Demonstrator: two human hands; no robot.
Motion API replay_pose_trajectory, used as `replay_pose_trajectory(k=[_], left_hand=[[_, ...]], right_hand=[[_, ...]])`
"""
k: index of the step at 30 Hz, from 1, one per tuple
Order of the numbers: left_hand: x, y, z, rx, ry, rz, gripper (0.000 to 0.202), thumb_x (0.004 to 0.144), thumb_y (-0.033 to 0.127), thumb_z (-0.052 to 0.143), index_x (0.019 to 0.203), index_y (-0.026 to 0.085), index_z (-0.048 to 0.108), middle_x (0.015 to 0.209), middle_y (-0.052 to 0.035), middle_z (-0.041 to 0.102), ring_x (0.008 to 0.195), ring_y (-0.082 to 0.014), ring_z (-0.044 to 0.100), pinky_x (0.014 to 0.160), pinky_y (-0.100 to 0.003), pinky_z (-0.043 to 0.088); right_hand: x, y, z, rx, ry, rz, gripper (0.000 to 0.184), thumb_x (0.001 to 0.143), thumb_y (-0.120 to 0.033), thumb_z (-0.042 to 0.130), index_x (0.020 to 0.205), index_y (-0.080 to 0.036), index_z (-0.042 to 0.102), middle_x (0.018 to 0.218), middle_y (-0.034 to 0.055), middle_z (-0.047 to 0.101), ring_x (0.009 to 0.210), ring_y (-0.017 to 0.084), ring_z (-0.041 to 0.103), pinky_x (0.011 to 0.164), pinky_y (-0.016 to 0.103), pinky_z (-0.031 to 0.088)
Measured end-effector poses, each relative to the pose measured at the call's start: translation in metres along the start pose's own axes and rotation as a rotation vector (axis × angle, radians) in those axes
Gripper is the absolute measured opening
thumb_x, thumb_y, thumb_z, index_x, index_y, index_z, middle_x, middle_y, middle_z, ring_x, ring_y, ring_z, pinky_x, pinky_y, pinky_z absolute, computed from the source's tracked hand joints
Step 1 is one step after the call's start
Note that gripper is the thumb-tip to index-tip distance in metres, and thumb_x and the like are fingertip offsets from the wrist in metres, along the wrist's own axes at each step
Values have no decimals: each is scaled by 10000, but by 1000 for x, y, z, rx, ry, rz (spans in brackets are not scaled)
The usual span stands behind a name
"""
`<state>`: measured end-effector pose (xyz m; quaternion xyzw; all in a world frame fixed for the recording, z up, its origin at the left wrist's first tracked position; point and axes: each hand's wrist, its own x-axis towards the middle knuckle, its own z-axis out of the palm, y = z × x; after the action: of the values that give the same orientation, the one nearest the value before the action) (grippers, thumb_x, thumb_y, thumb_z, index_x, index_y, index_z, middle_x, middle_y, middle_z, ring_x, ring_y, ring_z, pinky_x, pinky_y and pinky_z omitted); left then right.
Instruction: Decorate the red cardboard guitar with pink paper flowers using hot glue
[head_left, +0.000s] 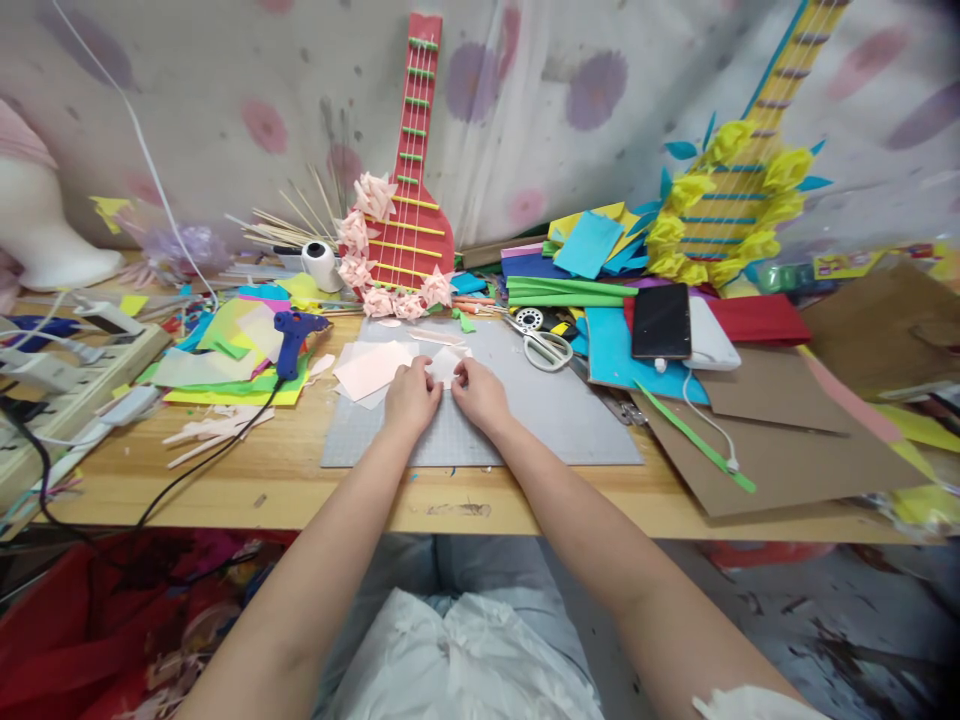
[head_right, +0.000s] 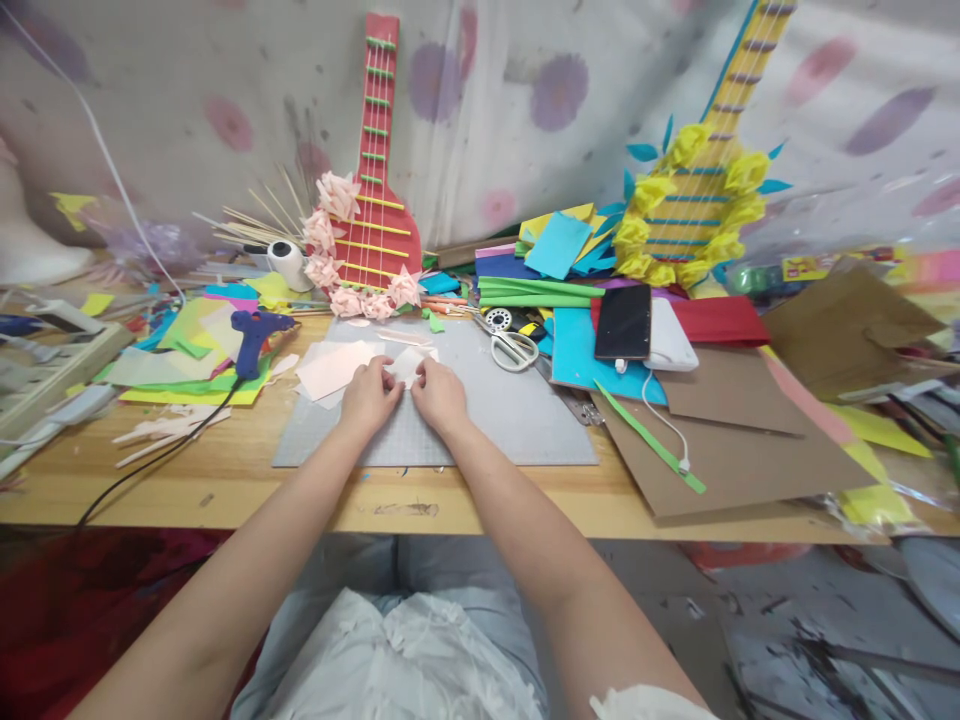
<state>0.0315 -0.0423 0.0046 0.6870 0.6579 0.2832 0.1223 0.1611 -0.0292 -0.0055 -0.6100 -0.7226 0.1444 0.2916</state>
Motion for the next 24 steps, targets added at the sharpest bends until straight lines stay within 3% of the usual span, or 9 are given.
replay_pose_trajectory(k=[7,11,15,24], left_hand=[[0,-2,2,20,1,19,188,760,226,557,946,238,534,729,-36,592,942,-239,530,730,-325,410],[1,-4,2,62,-27,94,86,777,223,534,849,232,579,754,-48,601,920,-237,508,748,-329,406],[3,-6,3,127,-38,178,147,810,228,485,814,223,632,808,-75,611,920,-252,478,820,-366,385],[3,-4,4,142,29,130,160,753,355,579,795,229,669,836,-77,575,962,-264,453,850,-379,373]], right_hand=[[-1,-3,-1,-24,-5,8,154,757,-169,460,891,-189,533,819,42,617,769,171,546,702,281,388],[-2,-3,-2,-35,-9,9,141,763,-170,458,879,-188,536,826,43,616,765,168,542,696,278,384],[-2,-3,-3,-46,-9,2,146,770,-167,456,887,-184,541,839,50,620,779,172,543,702,281,384],[-4,-6,-3,-130,-32,-53,175,802,-188,462,954,-166,547,927,105,618,863,212,546,758,313,398]])
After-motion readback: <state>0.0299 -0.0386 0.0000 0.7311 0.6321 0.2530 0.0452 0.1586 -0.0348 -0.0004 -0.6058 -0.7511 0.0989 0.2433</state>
